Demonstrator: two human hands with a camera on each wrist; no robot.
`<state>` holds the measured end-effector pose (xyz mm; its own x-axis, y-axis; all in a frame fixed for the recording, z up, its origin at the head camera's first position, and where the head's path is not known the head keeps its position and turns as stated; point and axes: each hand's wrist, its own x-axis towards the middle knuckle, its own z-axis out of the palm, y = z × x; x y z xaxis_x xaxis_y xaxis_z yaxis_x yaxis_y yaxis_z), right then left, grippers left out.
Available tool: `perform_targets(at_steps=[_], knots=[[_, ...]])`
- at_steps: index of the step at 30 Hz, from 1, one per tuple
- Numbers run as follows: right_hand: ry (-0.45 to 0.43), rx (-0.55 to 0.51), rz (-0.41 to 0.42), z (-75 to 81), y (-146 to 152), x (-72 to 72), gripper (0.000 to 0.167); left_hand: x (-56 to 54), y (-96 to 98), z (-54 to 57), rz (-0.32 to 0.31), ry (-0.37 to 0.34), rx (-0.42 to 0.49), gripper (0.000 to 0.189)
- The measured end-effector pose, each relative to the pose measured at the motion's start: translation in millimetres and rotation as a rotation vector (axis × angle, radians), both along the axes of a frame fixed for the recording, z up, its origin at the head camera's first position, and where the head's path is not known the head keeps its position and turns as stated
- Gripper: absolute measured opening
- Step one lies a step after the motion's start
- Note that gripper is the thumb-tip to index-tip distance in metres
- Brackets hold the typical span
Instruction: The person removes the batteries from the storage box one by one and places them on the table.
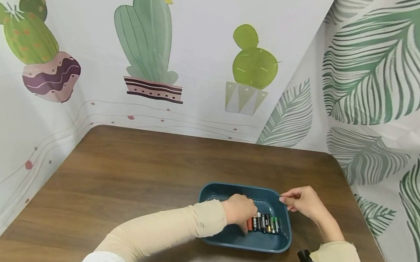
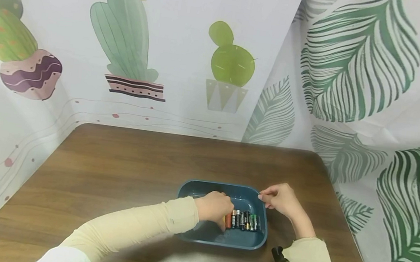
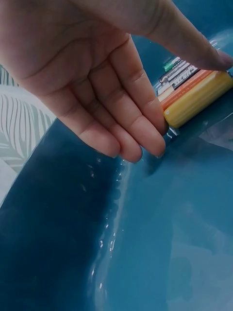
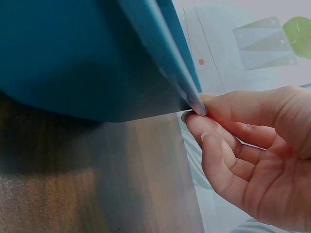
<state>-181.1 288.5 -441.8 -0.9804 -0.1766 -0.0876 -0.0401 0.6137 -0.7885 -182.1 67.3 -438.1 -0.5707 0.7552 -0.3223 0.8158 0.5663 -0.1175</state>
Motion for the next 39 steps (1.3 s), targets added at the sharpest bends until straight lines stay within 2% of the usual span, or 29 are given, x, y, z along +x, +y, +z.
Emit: perform_targets(at_steps=[9,18,25,29,31,39], knots=[[0.002,-0.002,0.0,-1.8,-0.8,0.6,0.016,1.8,1.2,-1.8,0.009,0.001,-0.017,0.048],[0.004,-0.004,0.001,-2.4,-1.5,1.6,0.015,4.5,3.8,-2.9,0.008,-0.003,-0.059,0.035],[0.004,0.0,0.002,-1.7,-1.5,2.0,0.015,1.3,2.7,-1.6,-0.002,0.016,-0.088,0.031],[0.005,-0.003,0.003,0.1,-1.7,2.1,0.015,-2.5,1.0,1.4,-0.004,0.025,-0.073,0.033],[0.005,-0.005,0.002,0.5,-1.6,2.2,0.016,-4.4,-0.6,4.4,-0.013,0.022,-0.056,0.033],[0.014,0.002,0.001,2.3,-1.0,2.0,0.016,-14.5,-12.8,16.2,-0.115,0.0,0.042,0.025]])
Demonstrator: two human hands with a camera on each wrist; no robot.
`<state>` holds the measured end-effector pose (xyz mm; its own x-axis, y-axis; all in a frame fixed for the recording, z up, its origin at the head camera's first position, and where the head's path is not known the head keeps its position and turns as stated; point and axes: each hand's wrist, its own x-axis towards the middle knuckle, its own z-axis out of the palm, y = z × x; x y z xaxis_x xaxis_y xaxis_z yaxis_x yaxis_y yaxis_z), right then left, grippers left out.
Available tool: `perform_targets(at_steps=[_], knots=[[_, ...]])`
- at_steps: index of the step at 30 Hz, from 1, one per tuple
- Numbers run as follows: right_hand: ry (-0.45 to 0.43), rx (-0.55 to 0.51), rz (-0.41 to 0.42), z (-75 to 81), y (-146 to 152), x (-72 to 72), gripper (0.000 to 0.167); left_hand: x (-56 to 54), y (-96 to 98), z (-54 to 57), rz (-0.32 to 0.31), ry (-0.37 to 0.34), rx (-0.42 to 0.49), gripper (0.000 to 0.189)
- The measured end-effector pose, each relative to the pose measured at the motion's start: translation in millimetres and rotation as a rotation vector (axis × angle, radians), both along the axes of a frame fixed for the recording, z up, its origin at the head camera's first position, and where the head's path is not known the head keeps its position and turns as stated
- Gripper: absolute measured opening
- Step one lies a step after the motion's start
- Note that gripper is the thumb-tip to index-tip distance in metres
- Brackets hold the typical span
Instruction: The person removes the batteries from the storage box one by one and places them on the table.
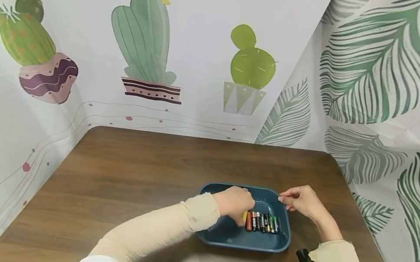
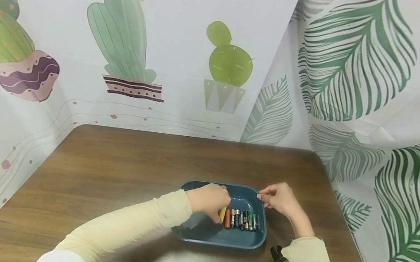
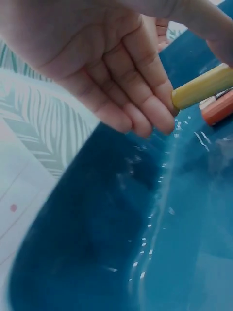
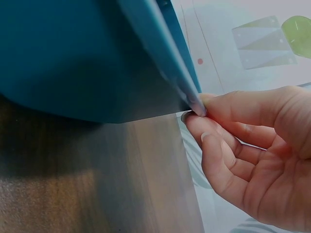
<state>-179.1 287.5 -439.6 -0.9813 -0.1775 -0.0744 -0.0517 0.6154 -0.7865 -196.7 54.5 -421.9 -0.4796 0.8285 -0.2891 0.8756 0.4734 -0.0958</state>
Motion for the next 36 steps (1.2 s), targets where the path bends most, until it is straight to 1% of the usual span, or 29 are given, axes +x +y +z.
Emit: perform_targets(at_steps=[3,8,11,16,21,24,28,32,36], knots=[[-0.006,-0.004,-0.001,0.0,0.0,0.0,0.016,-1.7,-5.1,3.8,-0.019,-0.008,0.026,0.026],[-0.01,-0.001,-0.006,-1.0,0.1,-0.7,0.016,-5.1,-14.7,9.9,-0.036,0.024,0.071,0.03],[-0.007,0.004,-0.003,-1.3,0.5,-1.4,0.016,-5.7,-22.3,15.8,-0.04,0.06,0.103,0.038],[0.003,0.006,0.0,-2.2,0.9,-1.7,0.015,-5.8,-38.3,27.6,-0.051,0.154,0.165,0.047],[0.003,0.006,-0.003,-2.1,1.3,-1.7,0.015,-6.2,-55.2,39.4,-0.044,0.203,0.238,0.048],[-0.005,0.006,-0.004,-1.4,1.5,-1.8,0.016,-6.5,-64.1,44.9,-0.044,0.236,0.267,0.047],[-0.011,0.003,-0.005,-1.6,1.5,-2.1,0.016,-6.6,-75.5,51.2,-0.037,0.265,0.303,0.047],[-0.015,0.002,-0.006,-2.1,1.7,-2.4,0.016,-7.8,-87.8,55.1,-0.027,0.29,0.339,0.046],[-0.016,0.0,-0.004,-1.7,1.9,-2.3,0.016,-9.5,-101.4,56.5,-0.024,0.315,0.383,0.043]])
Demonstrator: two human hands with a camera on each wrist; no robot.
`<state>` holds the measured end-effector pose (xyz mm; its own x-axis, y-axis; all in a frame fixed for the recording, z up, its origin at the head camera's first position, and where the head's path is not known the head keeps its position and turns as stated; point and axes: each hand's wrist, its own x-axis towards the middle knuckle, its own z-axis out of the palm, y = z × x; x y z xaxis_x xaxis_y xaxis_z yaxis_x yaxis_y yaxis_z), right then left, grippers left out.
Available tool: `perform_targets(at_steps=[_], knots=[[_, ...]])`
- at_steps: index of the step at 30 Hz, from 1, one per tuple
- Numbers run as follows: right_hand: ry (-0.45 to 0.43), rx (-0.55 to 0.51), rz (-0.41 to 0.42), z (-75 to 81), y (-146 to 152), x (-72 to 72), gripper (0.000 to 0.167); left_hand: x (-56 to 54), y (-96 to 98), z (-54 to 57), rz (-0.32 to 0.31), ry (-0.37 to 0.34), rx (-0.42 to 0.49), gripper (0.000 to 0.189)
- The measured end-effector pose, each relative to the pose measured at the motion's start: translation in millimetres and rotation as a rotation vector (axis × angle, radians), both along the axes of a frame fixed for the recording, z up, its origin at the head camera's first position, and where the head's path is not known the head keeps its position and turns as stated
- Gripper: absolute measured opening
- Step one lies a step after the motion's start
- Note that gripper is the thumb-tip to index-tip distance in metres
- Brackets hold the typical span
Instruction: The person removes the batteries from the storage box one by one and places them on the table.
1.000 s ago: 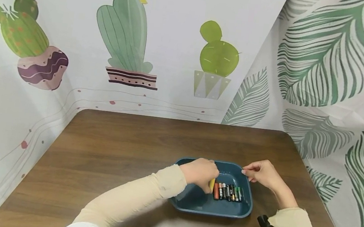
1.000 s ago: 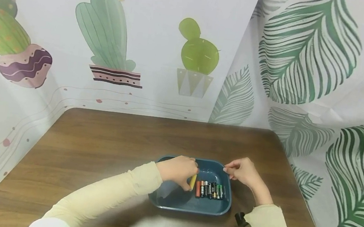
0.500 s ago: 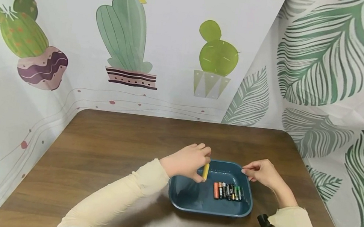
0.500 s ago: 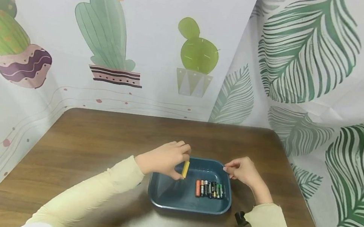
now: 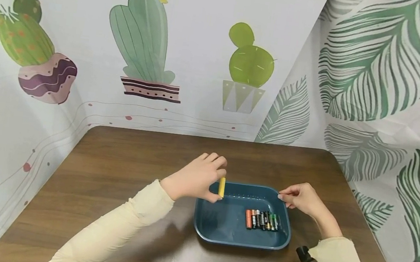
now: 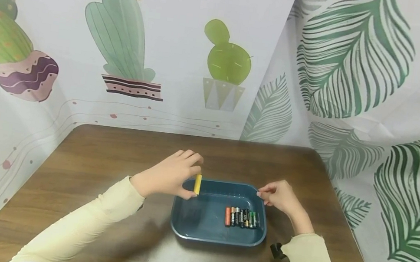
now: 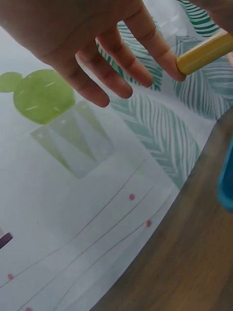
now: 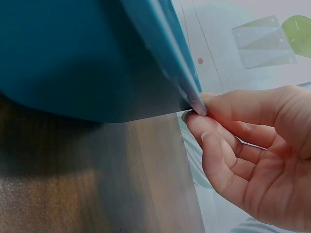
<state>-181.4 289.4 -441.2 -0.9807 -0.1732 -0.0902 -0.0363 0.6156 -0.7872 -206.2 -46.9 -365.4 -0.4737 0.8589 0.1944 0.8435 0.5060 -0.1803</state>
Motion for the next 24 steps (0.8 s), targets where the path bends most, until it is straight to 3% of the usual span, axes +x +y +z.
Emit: perform_targets(at_steps=[6,13,24], knots=[[-0.003,-0.01,0.004,0.0,0.0,0.3,0.017,-2.9,-19.5,-1.9,0.009,0.011,0.055,0.041],[0.002,-0.008,-0.002,-1.5,0.1,-0.4,0.017,-8.7,-42.2,-11.4,0.042,0.01,0.099,0.042],[-0.002,-0.006,-0.008,-0.1,1.2,0.6,0.017,-13.0,-72.4,-41.8,0.081,-0.066,0.073,0.042]])
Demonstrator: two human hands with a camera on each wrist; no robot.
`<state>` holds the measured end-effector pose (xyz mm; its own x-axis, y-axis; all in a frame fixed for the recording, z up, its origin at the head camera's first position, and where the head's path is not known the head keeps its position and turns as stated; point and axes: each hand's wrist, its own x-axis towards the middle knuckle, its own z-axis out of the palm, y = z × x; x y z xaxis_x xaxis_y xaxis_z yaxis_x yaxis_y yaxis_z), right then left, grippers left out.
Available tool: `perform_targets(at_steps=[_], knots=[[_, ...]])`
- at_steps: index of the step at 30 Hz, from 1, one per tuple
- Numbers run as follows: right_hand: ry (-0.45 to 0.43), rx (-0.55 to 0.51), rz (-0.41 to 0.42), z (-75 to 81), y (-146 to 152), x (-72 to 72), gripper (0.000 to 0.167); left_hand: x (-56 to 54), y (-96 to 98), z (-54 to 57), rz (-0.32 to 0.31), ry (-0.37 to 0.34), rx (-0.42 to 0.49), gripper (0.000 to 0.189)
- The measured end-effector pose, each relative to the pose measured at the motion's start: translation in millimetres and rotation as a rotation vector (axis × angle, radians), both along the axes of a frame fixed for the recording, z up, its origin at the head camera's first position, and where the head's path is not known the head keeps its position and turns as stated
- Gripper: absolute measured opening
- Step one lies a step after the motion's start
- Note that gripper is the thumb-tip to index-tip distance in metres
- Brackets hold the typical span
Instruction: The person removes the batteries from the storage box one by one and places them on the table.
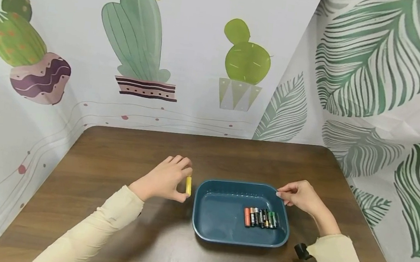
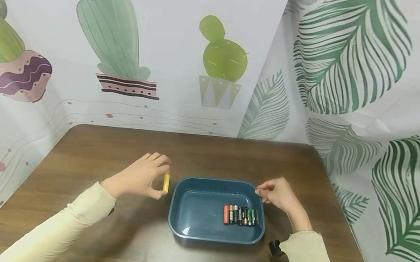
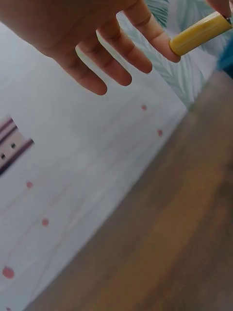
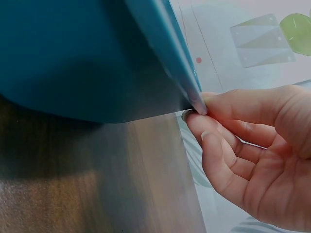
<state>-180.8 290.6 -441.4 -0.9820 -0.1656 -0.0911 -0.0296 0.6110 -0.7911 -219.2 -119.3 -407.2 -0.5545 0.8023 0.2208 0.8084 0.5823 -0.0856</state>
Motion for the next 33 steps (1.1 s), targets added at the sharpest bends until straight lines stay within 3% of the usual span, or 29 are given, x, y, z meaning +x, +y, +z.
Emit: perform_targets(at_steps=[8,14,20,33], knots=[[0.0,-0.002,-0.007,0.2,-0.9,0.1,0.017,0.8,-8.2,-28.3,-0.015,-0.096,-0.052,0.045],[0.002,-0.008,-0.004,0.2,-0.3,0.2,0.016,1.6,-11.7,-42.8,0.004,-0.17,-0.069,0.043],[0.004,-0.016,0.003,-0.2,0.4,-0.2,0.016,2.9,-12.2,-52.1,0.004,-0.205,-0.076,0.042],[0.0,-0.006,-0.009,-1.8,0.3,-0.6,0.017,3.2,-8.9,-62.8,-0.003,-0.195,-0.109,0.045]])
